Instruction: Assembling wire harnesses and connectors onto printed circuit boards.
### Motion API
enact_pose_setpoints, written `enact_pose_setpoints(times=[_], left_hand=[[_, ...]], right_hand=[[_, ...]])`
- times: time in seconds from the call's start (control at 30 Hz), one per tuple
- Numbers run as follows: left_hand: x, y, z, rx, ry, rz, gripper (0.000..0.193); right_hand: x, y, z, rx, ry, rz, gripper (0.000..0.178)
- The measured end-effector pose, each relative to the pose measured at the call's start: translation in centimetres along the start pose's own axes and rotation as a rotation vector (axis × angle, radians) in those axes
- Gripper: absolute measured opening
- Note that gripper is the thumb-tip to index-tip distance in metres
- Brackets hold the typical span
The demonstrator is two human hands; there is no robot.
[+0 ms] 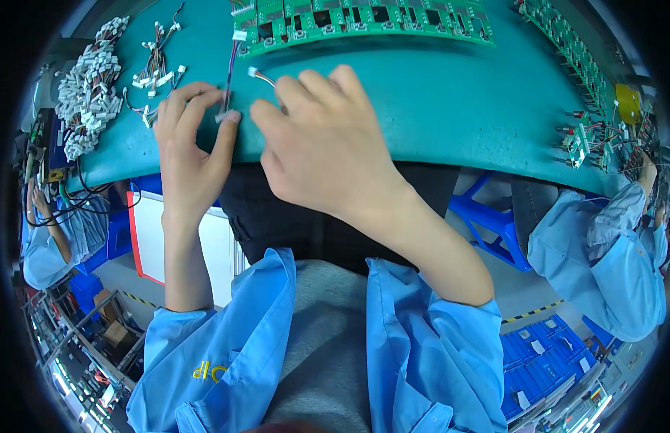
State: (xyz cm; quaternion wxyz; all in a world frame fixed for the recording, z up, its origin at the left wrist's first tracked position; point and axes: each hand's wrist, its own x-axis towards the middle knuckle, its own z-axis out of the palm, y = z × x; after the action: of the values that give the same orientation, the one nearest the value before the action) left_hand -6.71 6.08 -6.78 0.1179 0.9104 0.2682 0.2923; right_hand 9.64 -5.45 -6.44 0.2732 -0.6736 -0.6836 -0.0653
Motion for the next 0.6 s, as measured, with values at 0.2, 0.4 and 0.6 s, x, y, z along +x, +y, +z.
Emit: enact_pose_setpoints(times=[0.2,0.4,0.6], left_hand=[[-0.5,0.0,-0.8,-0.214,-0.103,-0.121,0.023],[-1.4,0.5,-3.3,-0.783,-0.169,-0.446,0.021],[-1.5,1.8,-3.3,-1.141,-0.096,-0.592,0.017]], right_hand=[[-1.2,1.4,-3.6,-0.006,-0.13,0.139,0.02],[-2.7,4.0,-5.9,0.015,-0.136,0.114,0.018],[-3.6,5.5,-6.1,0.096,-0.128,0.049,0.015]])
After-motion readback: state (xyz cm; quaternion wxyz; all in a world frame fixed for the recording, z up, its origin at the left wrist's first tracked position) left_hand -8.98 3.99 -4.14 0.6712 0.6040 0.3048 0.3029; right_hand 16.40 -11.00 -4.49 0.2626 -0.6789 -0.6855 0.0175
